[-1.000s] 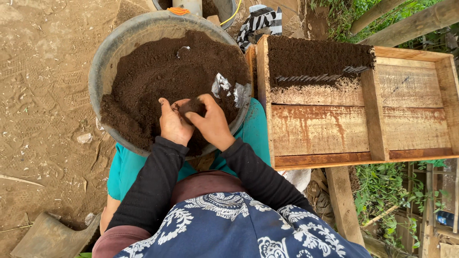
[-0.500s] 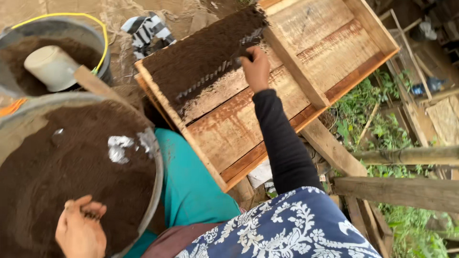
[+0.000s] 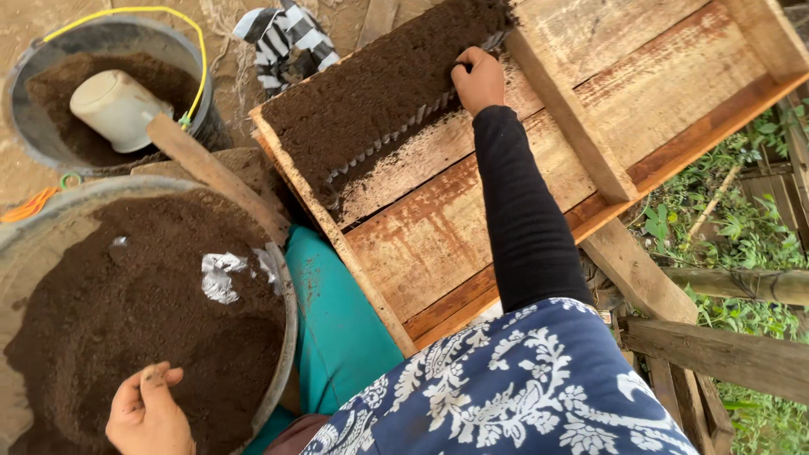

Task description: The person scoops dark soil from a large basin and wraps it into small pieces of aluminum foil. They then place the wrapped soil packets into a wooden tray with compartments.

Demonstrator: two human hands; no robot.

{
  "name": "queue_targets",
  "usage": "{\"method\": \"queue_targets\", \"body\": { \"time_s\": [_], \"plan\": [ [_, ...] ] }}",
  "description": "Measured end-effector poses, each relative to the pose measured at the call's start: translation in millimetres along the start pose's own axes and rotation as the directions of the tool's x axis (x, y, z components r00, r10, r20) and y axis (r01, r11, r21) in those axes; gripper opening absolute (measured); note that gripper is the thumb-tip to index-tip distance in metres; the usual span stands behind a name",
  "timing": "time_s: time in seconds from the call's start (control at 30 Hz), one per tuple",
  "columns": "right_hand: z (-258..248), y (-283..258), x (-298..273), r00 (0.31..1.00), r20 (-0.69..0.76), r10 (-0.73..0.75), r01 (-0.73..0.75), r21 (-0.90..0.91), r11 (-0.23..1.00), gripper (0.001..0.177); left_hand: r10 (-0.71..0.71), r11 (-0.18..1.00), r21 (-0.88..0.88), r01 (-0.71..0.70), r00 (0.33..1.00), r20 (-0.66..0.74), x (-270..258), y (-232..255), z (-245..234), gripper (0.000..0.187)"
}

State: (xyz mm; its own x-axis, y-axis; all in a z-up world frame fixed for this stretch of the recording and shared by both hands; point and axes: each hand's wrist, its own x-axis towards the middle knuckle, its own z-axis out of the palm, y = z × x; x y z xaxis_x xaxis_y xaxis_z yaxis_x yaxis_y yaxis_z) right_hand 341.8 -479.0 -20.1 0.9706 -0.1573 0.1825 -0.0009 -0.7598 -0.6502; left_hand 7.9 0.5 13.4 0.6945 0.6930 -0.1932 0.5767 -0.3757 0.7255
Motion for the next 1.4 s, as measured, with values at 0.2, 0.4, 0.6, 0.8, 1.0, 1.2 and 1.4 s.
{"method": "queue_targets", "body": {
  "time_s": [0.2, 0.4, 0.6, 0.8, 1.0, 1.2, 1.4],
  "plan": [
    [11, 28, 17, 0.965, -0.073, -0.251, 0.242, -0.11, 0.964, 0.009, 0.118, 0.968, -0.231, -0.096, 0.989, 0.084, 15, -26, 5, 0.017],
    [51, -162, -86, 0.895, 0.028, -0.444, 0.445, -0.025, 0.895, 0.009, 0.158, 0.917, -0.381, -0.116, 0.984, 0.079, 17, -37, 4, 0.014],
    [137, -271, -242, 0.663, 0.611, -0.432, 0.508, 0.057, 0.86, 0.014, 0.252, 0.865, -0.473, -0.17, 0.961, 0.116, 11, -40, -17, 0.024],
    [203, -290, -308, 0.597, 0.781, -0.184, 0.357, -0.054, 0.932, 0.043, 0.216, 0.839, -0.53, -0.123, 0.97, 0.116, 5, -51, -38, 0.025],
    [216, -288, -344, 0.603, 0.719, -0.345, -0.002, 0.434, 0.901, 0.021, 0.194, 0.793, -0.6, -0.108, 0.978, 0.08, 6, -60, -57, 0.023],
    [163, -296, -327, 0.668, 0.711, -0.219, -0.417, 0.602, 0.681, 0.009, 0.252, 0.746, -0.66, -0.086, 0.954, 0.16, 6, -53, -69, 0.021],
    [125, -312, -333, 0.54, 0.794, -0.278, -0.553, 0.584, 0.594, 0.015, 0.333, 0.746, -0.646, 0.161, 0.749, 0.572, 0, -43, -50, 0.029]
  ]
}}
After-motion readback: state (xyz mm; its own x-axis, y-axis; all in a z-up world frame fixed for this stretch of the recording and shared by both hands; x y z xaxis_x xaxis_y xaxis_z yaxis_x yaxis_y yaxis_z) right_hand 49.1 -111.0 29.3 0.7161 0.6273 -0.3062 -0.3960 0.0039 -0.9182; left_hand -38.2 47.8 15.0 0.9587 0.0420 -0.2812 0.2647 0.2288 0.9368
